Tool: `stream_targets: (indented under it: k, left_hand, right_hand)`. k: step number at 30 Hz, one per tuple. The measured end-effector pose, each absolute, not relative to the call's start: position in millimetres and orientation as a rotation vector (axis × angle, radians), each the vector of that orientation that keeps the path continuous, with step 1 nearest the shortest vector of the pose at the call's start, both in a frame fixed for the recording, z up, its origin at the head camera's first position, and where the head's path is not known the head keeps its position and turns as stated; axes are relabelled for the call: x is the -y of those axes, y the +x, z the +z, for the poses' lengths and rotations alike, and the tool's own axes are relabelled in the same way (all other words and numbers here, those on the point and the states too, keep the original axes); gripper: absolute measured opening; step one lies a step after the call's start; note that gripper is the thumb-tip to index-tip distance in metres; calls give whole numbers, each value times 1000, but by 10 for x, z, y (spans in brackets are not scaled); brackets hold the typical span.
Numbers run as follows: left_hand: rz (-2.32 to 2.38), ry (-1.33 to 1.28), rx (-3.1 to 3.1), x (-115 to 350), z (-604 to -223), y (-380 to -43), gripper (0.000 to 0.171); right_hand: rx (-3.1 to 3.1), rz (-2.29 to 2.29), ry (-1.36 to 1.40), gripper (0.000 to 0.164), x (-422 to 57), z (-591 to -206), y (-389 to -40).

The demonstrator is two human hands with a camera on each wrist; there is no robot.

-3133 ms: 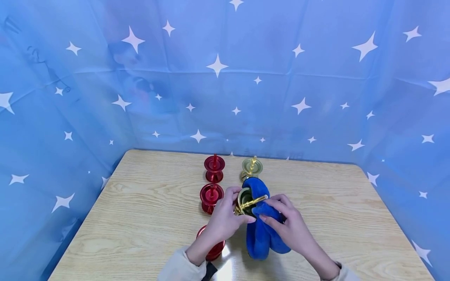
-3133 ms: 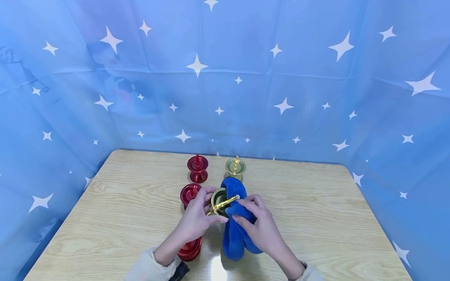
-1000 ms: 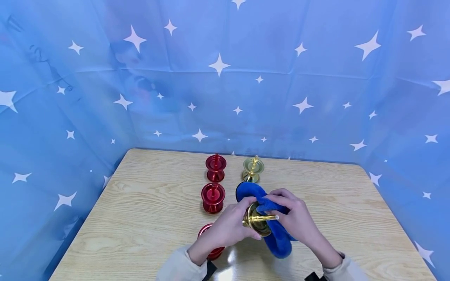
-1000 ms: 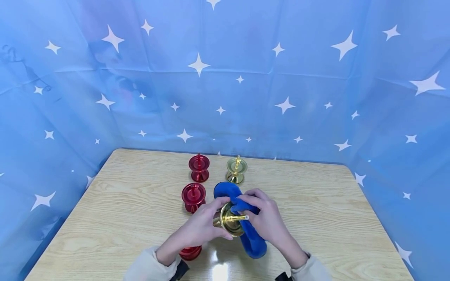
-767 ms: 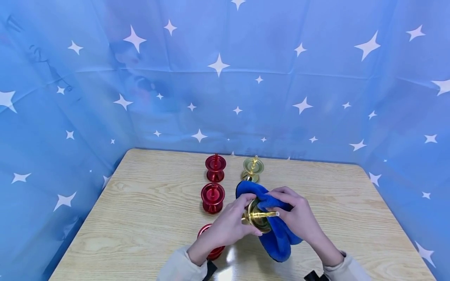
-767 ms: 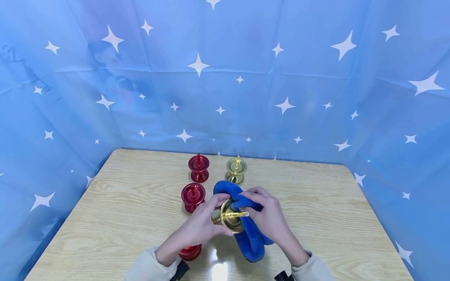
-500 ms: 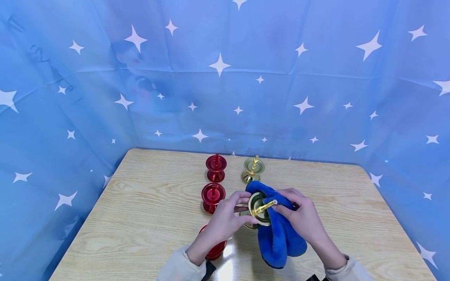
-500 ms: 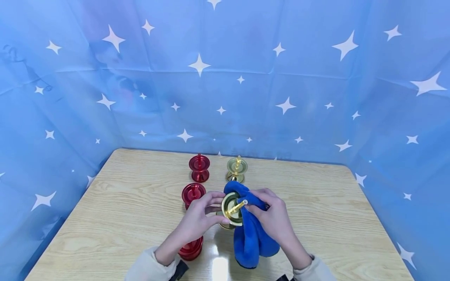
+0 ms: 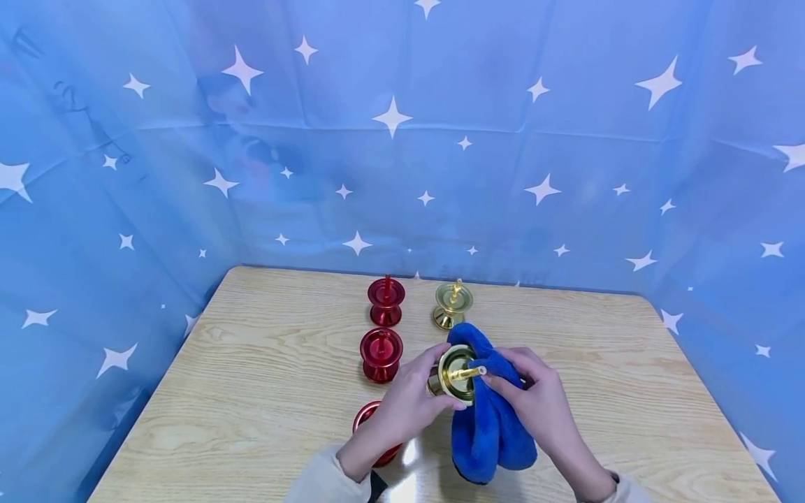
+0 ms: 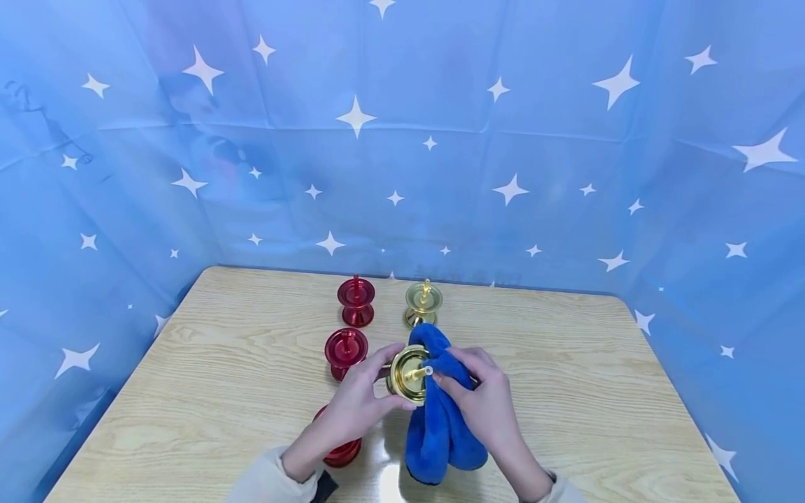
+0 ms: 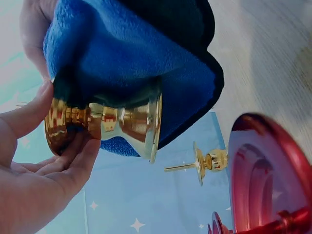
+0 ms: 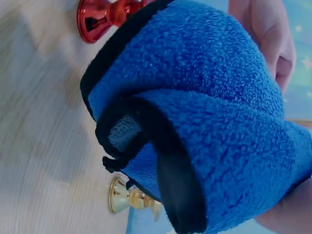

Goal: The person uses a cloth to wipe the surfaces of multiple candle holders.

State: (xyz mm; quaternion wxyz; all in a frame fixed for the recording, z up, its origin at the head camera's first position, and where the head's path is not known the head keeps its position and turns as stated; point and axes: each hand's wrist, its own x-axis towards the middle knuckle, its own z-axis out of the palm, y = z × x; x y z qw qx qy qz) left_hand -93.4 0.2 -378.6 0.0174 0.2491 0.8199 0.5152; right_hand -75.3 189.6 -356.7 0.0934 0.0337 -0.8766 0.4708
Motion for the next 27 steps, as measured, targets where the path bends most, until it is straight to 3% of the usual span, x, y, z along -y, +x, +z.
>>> stream_targets:
  k: [6,16,27]
  left_hand:
    - [1543,887,-2553,59,-3780,-951,68]
    - [1319,1144,-2573,92,-3776,-948,63]
    - [1525,919,-2538,142,-3786,-983,65]
  right_hand:
    - [2643,1355,177,28,-1908,-3555,-747]
    - [2538,981,644,41,-1948,-3595,-862]
    - [2605,1093,389,30,-1878,-3599,-758]
